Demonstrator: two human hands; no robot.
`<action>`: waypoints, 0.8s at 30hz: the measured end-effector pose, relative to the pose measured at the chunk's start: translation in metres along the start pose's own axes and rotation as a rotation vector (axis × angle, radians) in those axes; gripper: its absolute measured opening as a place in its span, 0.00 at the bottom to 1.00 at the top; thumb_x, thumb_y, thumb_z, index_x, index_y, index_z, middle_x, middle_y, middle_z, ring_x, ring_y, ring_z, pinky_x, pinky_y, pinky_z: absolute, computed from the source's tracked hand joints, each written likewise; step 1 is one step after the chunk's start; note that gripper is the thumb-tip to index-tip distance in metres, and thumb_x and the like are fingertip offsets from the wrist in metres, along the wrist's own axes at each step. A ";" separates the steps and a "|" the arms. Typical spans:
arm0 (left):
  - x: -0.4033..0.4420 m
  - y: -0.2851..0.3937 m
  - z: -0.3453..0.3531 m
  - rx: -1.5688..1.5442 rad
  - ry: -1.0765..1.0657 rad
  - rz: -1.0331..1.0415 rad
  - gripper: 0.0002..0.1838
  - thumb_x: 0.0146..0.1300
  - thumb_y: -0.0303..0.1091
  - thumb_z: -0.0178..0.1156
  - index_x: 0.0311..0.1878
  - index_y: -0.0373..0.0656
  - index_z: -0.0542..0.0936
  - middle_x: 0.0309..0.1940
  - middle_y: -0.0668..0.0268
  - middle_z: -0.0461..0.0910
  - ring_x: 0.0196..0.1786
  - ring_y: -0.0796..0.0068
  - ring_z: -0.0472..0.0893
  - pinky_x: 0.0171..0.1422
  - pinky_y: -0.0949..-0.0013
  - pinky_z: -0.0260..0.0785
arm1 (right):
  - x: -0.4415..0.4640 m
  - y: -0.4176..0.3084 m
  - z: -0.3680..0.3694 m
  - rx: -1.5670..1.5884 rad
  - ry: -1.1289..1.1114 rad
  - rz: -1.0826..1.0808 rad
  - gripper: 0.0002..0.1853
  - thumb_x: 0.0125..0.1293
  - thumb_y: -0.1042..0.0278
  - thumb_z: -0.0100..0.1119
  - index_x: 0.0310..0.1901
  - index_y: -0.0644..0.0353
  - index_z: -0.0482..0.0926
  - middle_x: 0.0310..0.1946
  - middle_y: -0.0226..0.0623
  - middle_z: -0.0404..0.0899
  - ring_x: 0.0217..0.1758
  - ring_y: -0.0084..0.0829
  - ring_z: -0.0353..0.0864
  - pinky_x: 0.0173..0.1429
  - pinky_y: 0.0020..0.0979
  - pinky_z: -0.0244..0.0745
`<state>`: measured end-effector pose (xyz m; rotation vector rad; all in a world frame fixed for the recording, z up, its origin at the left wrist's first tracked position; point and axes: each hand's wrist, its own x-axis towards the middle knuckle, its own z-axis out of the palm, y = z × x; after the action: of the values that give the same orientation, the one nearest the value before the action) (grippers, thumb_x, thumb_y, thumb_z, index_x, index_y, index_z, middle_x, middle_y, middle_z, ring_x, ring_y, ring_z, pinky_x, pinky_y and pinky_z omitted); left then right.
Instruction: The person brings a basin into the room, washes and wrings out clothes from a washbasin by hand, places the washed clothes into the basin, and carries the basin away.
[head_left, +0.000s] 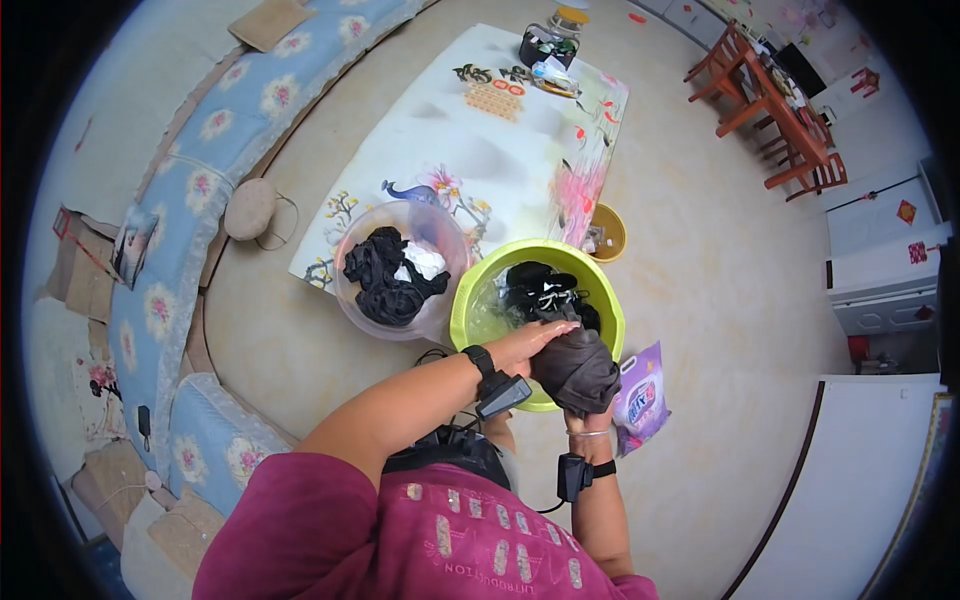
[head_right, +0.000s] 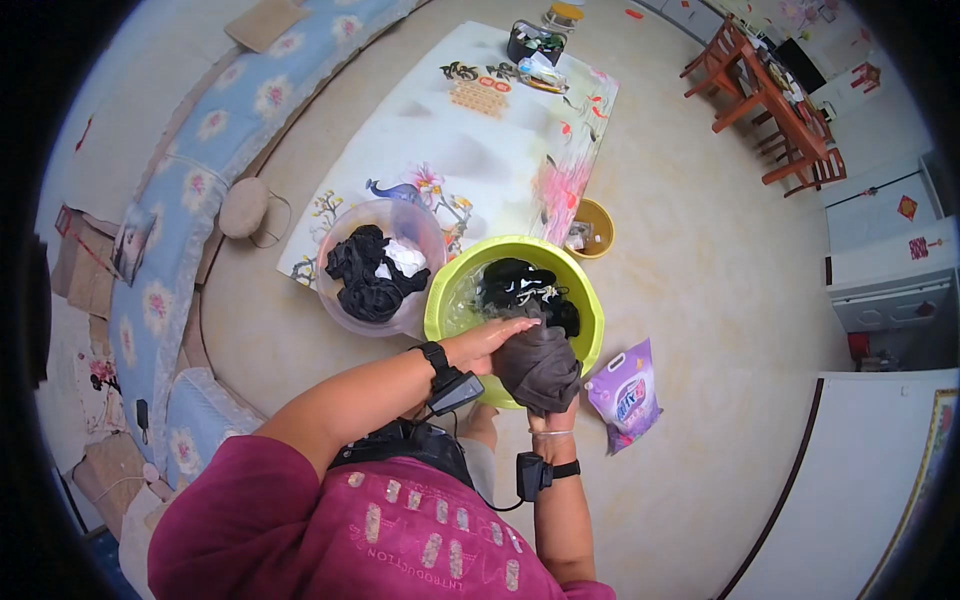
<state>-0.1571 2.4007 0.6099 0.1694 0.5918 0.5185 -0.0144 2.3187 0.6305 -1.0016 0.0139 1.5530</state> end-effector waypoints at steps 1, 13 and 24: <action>0.004 -0.002 -0.002 0.033 0.054 0.100 0.19 0.59 0.45 0.60 0.47 0.41 0.76 0.49 0.59 0.76 0.51 0.68 0.77 0.55 0.59 0.71 | 0.002 -0.003 -0.001 -0.086 0.048 -0.023 0.21 0.70 0.54 0.40 0.58 0.59 0.66 0.55 0.41 0.71 0.56 0.38 0.73 0.59 0.40 0.72; -0.011 0.014 0.024 0.050 0.403 0.349 0.22 0.57 0.43 0.62 0.48 0.36 0.71 0.42 0.61 0.76 0.45 0.72 0.77 0.48 0.65 0.72 | -0.007 -0.015 0.038 -0.294 -0.098 -0.189 0.27 0.66 0.60 0.50 0.64 0.56 0.57 0.60 0.41 0.61 0.58 0.32 0.67 0.58 0.36 0.69; -0.015 0.013 0.032 0.201 0.302 0.307 0.17 0.61 0.45 0.57 0.39 0.38 0.79 0.36 0.67 0.79 0.38 0.79 0.77 0.45 0.72 0.69 | 0.033 0.008 0.042 -0.213 0.045 -0.186 0.14 0.69 0.57 0.45 0.43 0.59 0.74 0.38 0.36 0.78 0.38 0.28 0.79 0.43 0.29 0.76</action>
<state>-0.1547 2.4038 0.6467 0.3808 0.9212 0.7900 -0.0420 2.3652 0.6333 -1.1712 -0.2116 1.3811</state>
